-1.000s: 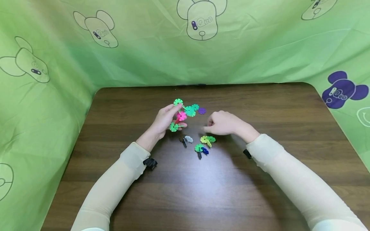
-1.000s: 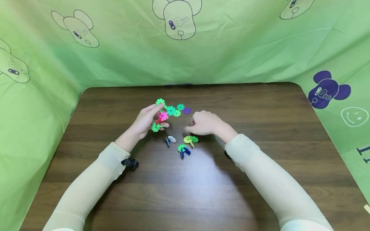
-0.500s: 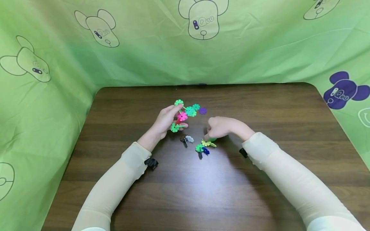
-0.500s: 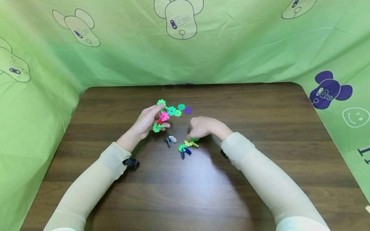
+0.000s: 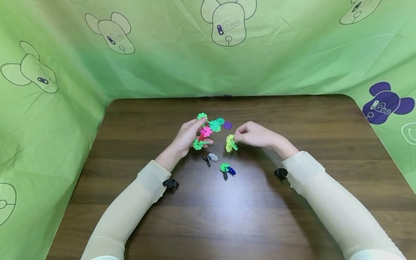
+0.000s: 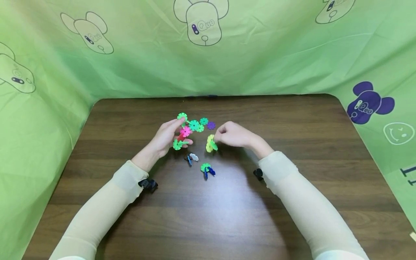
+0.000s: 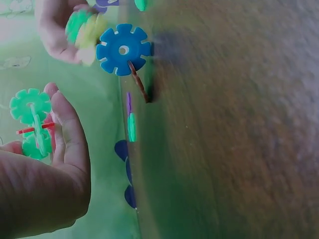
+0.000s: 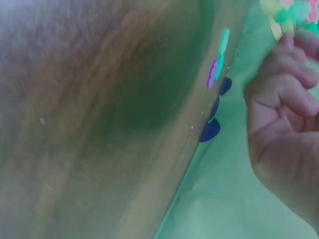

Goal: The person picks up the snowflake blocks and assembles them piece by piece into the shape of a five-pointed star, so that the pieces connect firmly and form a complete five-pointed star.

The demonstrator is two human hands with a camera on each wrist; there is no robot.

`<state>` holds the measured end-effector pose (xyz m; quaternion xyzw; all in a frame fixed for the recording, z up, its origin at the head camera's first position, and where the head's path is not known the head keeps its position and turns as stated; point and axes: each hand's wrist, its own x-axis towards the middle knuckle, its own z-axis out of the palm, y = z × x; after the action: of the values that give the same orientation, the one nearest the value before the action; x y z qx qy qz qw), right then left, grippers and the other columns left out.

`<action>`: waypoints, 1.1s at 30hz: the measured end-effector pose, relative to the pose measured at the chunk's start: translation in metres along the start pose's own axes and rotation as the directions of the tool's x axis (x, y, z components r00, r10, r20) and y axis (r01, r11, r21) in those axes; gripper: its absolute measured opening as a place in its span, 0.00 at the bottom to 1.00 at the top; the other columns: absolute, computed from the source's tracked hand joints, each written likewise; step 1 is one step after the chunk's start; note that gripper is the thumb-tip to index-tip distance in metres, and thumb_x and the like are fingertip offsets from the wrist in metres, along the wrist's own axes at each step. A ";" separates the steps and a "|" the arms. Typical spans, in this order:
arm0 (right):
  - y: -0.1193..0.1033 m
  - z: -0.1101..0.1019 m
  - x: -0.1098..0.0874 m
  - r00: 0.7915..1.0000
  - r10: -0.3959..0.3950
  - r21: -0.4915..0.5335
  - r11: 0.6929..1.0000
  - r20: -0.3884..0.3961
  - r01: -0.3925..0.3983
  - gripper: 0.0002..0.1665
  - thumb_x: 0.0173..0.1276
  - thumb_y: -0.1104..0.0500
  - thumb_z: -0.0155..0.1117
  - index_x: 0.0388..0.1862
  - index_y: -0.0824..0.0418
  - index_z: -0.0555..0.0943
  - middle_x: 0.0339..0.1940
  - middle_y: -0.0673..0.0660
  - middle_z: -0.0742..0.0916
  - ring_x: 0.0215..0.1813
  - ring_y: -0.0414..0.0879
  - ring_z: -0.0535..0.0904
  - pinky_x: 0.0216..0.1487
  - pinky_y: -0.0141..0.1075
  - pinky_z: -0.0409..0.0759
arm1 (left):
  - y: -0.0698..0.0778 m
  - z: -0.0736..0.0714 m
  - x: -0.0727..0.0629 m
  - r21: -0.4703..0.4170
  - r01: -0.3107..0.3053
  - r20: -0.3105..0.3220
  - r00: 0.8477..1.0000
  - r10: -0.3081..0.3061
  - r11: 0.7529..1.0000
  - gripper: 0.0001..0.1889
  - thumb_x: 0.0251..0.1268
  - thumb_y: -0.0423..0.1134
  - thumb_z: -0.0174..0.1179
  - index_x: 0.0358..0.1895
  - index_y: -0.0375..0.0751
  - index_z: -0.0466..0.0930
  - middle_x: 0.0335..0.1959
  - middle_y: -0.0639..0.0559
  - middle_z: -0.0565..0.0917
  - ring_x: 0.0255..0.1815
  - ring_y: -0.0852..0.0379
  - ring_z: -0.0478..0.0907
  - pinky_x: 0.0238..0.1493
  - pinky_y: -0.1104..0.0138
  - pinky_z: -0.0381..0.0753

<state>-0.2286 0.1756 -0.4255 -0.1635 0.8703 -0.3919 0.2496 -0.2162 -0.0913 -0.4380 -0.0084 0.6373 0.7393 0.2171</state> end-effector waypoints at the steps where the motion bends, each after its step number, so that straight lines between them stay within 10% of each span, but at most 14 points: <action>1: 0.000 -0.001 -0.001 0.998 0.003 0.043 0.999 -0.064 0.000 0.11 0.72 0.58 0.61 0.34 0.65 0.84 0.19 0.48 0.72 0.25 0.42 0.63 0.28 0.36 0.65 | 0.000 0.001 0.000 0.003 0.000 -0.001 1.000 0.000 1.000 0.25 0.80 0.55 0.56 0.62 0.37 0.75 0.53 0.39 0.83 0.32 0.49 0.90 0.33 0.62 0.88; 8: -0.005 0.007 -0.003 0.917 0.045 0.439 0.887 -0.397 0.146 0.09 0.75 0.59 0.66 0.39 0.65 0.84 0.17 0.48 0.75 0.18 0.37 0.65 0.18 0.28 0.62 | 0.000 0.004 0.000 0.006 -0.003 0.000 1.000 0.003 1.000 0.25 0.80 0.55 0.55 0.63 0.37 0.75 0.52 0.40 0.82 0.33 0.49 0.90 0.34 0.61 0.89; 14: -0.011 0.016 -0.004 0.867 0.018 0.436 0.870 -0.499 0.232 0.07 0.74 0.59 0.68 0.36 0.61 0.85 0.15 0.48 0.76 0.17 0.37 0.66 0.17 0.28 0.62 | 0.001 0.005 0.000 0.009 -0.013 -0.003 1.000 0.013 1.000 0.23 0.81 0.55 0.54 0.57 0.37 0.76 0.48 0.42 0.84 0.32 0.51 0.90 0.33 0.61 0.88; 28: -0.013 0.020 -0.006 0.893 -0.007 0.396 0.895 -0.450 0.207 0.08 0.74 0.61 0.65 0.36 0.66 0.82 0.19 0.52 0.78 0.19 0.37 0.67 0.18 0.27 0.63 | -0.001 0.008 0.001 -0.024 -0.008 0.024 1.000 0.009 1.000 0.19 0.78 0.50 0.59 0.59 0.40 0.75 0.53 0.30 0.81 0.31 0.49 0.90 0.36 0.59 0.90; 33: -0.012 0.020 -0.007 0.897 -0.009 0.377 0.906 -0.441 0.195 0.08 0.74 0.61 0.65 0.37 0.67 0.82 0.20 0.53 0.79 0.20 0.37 0.68 0.19 0.27 0.64 | -0.004 0.009 0.001 -0.042 -0.032 0.051 0.998 0.034 0.999 0.14 0.71 0.37 0.66 0.53 0.38 0.76 0.40 0.34 0.83 0.28 0.50 0.89 0.37 0.61 0.89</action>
<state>-0.2103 0.1595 -0.4253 -0.0633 0.7912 -0.6053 0.0591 -0.2137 -0.0821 -0.4406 0.0167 0.6164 0.7556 0.2210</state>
